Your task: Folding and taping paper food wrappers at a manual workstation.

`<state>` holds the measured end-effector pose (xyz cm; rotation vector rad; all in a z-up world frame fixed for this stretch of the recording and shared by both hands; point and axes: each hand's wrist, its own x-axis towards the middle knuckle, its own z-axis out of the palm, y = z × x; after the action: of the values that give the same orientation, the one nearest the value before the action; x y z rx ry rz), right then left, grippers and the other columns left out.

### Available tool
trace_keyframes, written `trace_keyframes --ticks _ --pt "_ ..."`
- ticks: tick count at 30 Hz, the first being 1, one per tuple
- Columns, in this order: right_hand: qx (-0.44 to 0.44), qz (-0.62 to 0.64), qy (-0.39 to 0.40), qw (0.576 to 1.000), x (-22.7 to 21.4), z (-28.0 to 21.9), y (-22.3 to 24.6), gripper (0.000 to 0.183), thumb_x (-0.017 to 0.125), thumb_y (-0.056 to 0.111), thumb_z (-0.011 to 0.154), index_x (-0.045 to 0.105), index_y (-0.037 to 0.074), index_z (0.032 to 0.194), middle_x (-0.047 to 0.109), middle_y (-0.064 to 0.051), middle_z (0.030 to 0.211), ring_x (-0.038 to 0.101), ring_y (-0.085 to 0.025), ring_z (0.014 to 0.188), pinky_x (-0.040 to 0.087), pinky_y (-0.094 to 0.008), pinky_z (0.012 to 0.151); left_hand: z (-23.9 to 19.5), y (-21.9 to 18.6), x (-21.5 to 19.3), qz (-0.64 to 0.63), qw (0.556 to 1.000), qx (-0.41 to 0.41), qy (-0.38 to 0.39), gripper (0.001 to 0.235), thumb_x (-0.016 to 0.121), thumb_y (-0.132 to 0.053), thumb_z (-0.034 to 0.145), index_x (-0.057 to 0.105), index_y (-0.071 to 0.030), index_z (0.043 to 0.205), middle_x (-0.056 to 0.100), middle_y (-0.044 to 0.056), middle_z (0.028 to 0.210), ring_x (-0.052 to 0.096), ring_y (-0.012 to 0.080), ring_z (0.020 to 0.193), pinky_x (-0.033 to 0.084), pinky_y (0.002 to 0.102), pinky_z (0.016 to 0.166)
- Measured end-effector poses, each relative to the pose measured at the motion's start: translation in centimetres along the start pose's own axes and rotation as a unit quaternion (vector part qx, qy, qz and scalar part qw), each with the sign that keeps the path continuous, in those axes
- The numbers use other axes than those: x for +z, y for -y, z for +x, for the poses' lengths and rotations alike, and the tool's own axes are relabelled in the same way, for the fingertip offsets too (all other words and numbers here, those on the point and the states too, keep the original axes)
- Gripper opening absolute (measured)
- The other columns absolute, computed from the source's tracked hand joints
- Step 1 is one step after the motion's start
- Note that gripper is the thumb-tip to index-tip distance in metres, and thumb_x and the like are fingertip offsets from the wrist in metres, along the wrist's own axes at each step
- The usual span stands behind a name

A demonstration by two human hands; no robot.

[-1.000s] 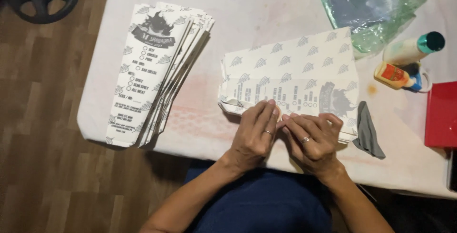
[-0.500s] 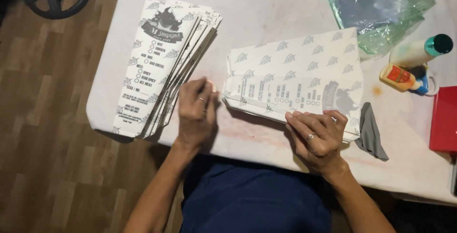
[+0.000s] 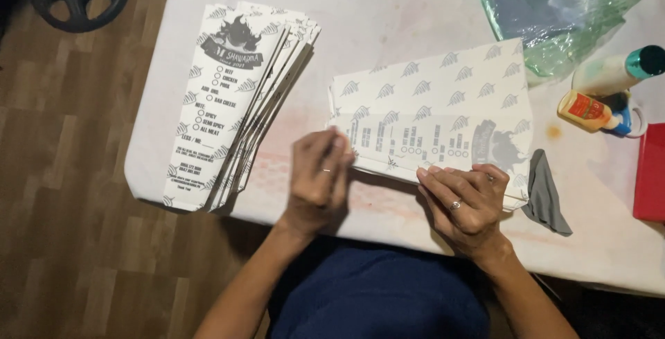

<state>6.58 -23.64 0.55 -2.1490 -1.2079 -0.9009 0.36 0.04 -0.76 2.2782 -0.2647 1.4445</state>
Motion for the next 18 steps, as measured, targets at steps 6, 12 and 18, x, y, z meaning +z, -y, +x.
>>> trace_keyframes --ticks 6,12,18 --pt "0.004 0.001 -0.010 1.000 0.2 -0.1 0.0 0.020 0.089 0.007 0.082 0.085 0.014 0.101 0.078 -0.001 0.089 0.065 -0.019 0.076 0.047 -0.038 0.093 1.5 1.3 -1.4 0.048 0.996 -0.055 -0.057 0.015 0.071 0.004 0.093 0.072 0.013 0.104 0.065 0.029 0.098 0.065 0.0426 0.083 0.057 0.053 0.071" --pt "0.007 -0.009 -0.017 1.000 0.2 0.2 0.2 0.018 0.089 0.010 0.081 0.085 0.016 0.097 0.078 0.001 0.089 0.066 -0.017 0.076 0.047 -0.038 0.093 0.7 -3.8 3.9 0.010 0.998 0.061 -0.022 0.003 0.073 0.010 0.086 0.075 0.010 0.089 0.072 0.028 0.090 0.073 0.0432 0.080 0.060 0.056 0.071" --pt "0.017 -0.012 0.021 1.000 -0.2 0.2 0.2 0.010 0.081 0.023 0.089 0.082 0.020 0.099 0.078 0.004 0.092 0.065 -0.016 0.078 0.045 -0.040 0.095 -2.0 3.2 -0.3 0.028 0.990 -0.137 -0.012 0.014 0.078 0.006 0.086 0.074 0.014 0.097 0.068 0.028 0.101 0.066 0.0416 0.089 0.058 0.047 0.075"
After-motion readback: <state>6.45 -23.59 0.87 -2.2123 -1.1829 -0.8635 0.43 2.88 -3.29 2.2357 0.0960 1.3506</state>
